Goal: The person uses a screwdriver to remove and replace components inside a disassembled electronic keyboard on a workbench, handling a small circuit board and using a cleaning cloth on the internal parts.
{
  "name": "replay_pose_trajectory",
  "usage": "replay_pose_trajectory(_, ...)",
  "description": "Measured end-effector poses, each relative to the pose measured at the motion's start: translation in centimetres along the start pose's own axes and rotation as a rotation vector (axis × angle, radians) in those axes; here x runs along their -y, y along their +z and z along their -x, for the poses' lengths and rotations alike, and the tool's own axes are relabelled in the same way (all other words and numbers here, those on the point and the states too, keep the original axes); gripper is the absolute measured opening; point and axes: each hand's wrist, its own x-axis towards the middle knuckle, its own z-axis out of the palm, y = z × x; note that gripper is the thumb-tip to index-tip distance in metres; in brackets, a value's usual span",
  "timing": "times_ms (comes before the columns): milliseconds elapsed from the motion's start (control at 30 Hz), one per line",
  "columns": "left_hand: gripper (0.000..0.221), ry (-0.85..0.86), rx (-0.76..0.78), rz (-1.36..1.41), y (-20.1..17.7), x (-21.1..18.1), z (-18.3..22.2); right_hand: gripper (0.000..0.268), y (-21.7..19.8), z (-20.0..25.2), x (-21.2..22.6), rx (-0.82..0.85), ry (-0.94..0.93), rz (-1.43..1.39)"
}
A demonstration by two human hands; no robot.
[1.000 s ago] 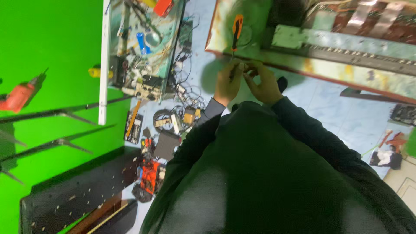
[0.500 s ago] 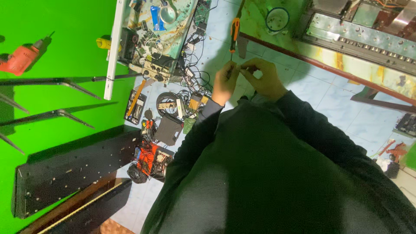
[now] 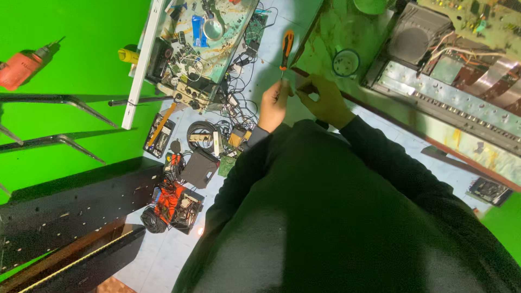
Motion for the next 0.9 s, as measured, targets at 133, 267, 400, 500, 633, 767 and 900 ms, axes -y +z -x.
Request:
replay_pose_trajectory(133,0.022,-0.087,0.038,-0.050,-0.1,-0.1,-1.7,0.015,-0.5,-1.0,-0.4,-0.011,0.089,0.035)
replay_pose_trajectory(267,0.014,-0.082,0.194,0.039,-1.2,1.0,-5.1,0.015,-0.4,-3.3,-1.6,-0.042,0.180,0.084)
replay_pose_trajectory(400,0.020,-0.046,0.305,-0.004,-2.2,3.4,-10.1,0.014,0.4,-5.6,-2.7,-0.188,0.278,0.054)
replay_pose_trajectory(500,0.025,-0.170,0.479,0.110,-3.8,4.6,-13.7,0.014,2.0,-7.9,-4.0,-0.374,0.246,0.174)
replay_pose_trajectory(633,0.027,-0.167,0.637,0.023,-5.6,4.5,-18.2,0.014,4.5,-10.1,-5.0,-0.524,0.210,0.145)
replay_pose_trajectory(767,0.017,-0.023,0.826,0.026,-7.0,3.8,-21.5,0.008,6.4,-10.9,-4.2,-0.668,0.368,0.051)
replay_pose_trajectory(900,0.022,-0.045,0.942,-0.006,-6.3,3.8,-23.0,0.009,7.2,-10.7,-3.0,-0.813,0.462,-0.031)
